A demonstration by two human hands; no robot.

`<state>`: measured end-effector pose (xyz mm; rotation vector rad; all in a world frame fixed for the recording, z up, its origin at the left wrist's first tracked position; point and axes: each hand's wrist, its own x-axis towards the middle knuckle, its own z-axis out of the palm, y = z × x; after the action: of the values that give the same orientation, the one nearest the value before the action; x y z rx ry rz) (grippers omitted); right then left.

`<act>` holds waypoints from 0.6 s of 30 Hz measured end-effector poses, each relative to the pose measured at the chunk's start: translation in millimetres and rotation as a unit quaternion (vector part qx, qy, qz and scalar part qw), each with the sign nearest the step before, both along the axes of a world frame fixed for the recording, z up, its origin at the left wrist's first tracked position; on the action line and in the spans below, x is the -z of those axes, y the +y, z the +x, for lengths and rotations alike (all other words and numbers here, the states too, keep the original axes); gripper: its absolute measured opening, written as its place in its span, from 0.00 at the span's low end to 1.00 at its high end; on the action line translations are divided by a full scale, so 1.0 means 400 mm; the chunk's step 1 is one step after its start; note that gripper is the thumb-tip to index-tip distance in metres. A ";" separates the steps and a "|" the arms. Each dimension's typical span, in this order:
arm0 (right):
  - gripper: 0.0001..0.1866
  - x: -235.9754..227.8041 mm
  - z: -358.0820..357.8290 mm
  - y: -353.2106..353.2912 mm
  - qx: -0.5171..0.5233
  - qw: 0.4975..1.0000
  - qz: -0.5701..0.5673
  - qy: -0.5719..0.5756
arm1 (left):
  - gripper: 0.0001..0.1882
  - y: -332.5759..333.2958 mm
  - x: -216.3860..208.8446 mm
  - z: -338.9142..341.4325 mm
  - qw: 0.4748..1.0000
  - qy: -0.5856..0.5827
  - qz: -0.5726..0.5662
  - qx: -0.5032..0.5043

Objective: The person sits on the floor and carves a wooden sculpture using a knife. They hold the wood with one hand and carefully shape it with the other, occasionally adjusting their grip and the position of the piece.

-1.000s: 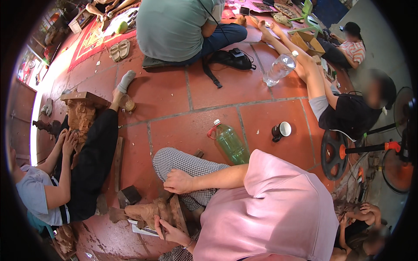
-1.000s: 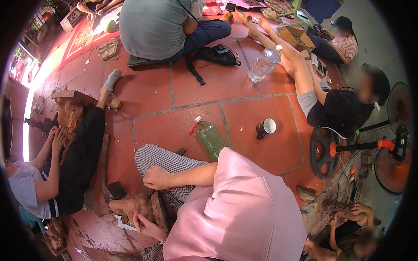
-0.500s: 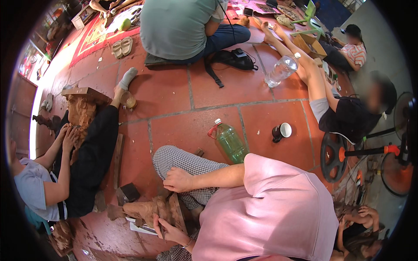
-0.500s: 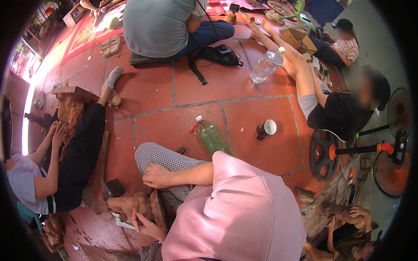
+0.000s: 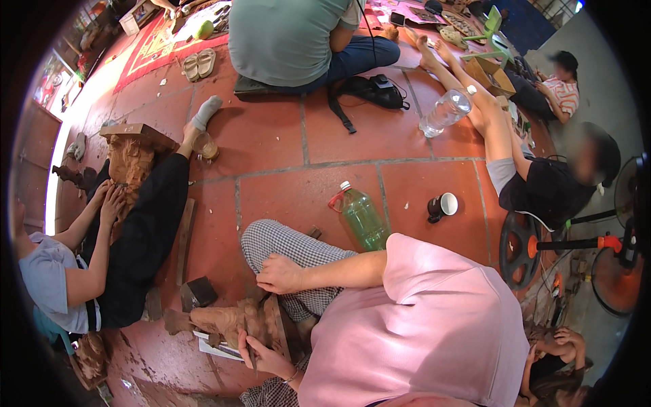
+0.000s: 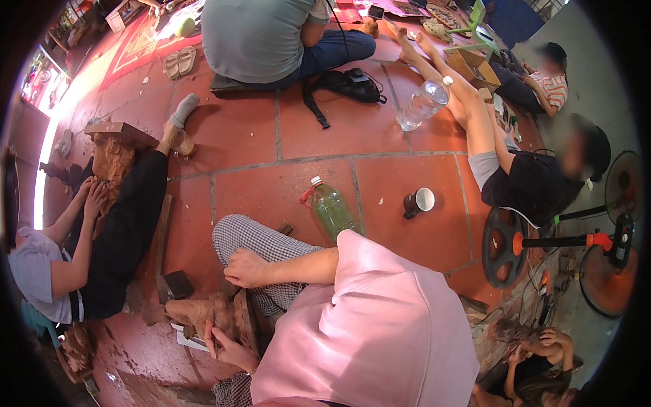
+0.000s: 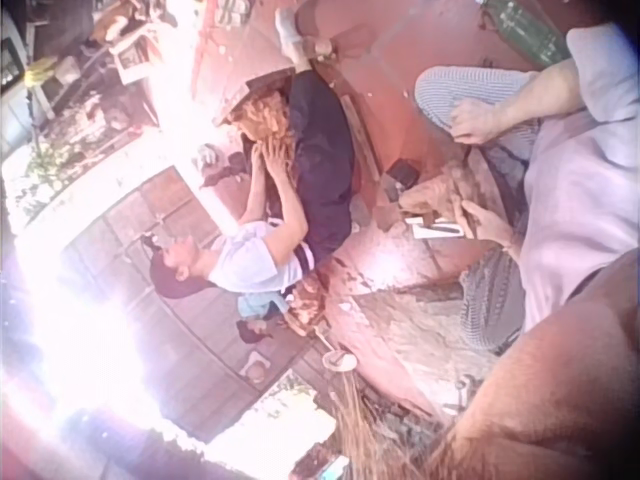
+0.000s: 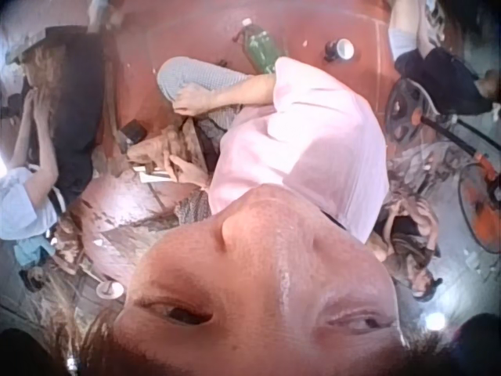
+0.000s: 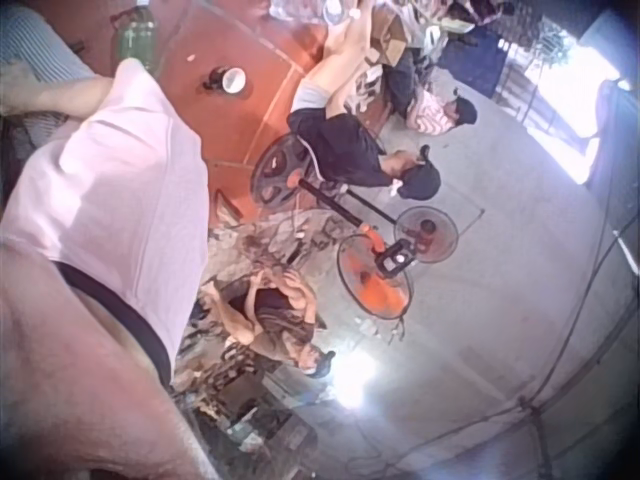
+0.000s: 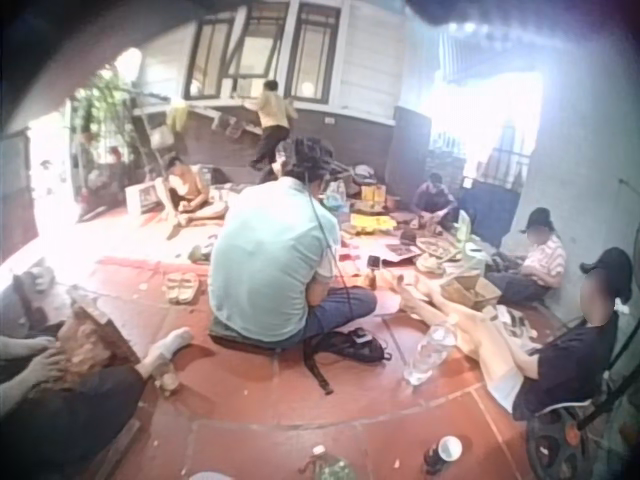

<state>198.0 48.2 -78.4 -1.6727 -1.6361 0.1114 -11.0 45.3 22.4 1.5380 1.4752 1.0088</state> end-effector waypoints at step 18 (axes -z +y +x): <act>0.09 -0.033 0.011 0.006 -0.011 1.000 -0.006 0.007 | 0.09 -0.003 -0.002 0.003 0.995 -0.047 0.090 -0.018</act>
<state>202.6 50.5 -65.1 -1.6584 -1.6472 0.1434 -9.8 44.2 23.2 1.5696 1.3810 1.2468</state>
